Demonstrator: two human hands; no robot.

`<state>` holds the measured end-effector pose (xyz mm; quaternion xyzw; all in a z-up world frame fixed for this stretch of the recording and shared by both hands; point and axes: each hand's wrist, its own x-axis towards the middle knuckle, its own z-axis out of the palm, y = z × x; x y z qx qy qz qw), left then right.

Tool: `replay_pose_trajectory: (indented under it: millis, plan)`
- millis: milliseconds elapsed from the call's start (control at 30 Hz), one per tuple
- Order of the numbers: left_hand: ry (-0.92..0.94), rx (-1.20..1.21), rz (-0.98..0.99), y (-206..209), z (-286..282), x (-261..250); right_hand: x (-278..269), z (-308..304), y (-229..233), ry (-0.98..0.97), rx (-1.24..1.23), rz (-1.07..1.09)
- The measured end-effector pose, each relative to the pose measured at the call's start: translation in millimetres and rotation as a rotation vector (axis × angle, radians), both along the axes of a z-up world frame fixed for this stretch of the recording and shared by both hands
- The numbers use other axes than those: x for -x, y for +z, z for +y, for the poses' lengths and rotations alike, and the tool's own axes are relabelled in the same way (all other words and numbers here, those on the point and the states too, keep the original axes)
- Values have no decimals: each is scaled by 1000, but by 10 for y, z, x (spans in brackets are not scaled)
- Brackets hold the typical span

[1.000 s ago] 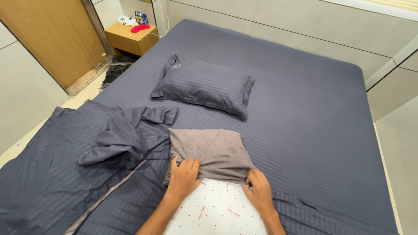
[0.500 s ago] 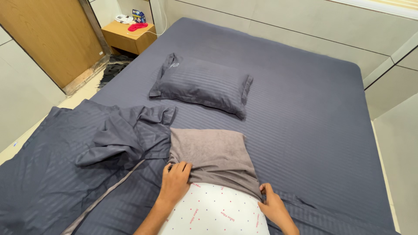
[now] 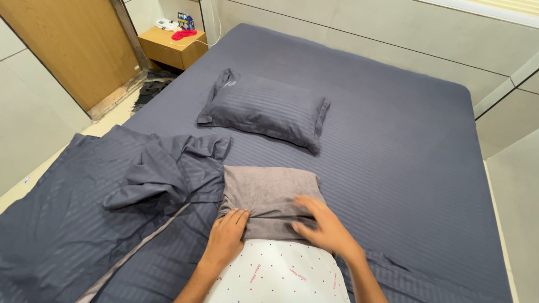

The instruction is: The person inserts a pillow into a pillow cover, zips it shut, and then pulls another pillowcase over the pillow.

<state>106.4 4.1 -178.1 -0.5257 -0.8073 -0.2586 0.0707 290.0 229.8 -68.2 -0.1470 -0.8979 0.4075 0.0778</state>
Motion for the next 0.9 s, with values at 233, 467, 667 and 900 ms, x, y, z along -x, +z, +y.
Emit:
replay_pose_trajectory:
  millis: [233,467,667,900]
  plan:
    - [95,-20,5,16,-137,-53,1165,271,-439,356,51,-383]
    - [343,34,-303,189,-750,-131,1356,185,-751,304,-113,-715]
    - [388,175,-480,176,-1038,-544,1491,190,-680,276,-97,-828]
    - [265,29,-301,-361,-1250,-908,1466,179,-770,328,-168,-839]
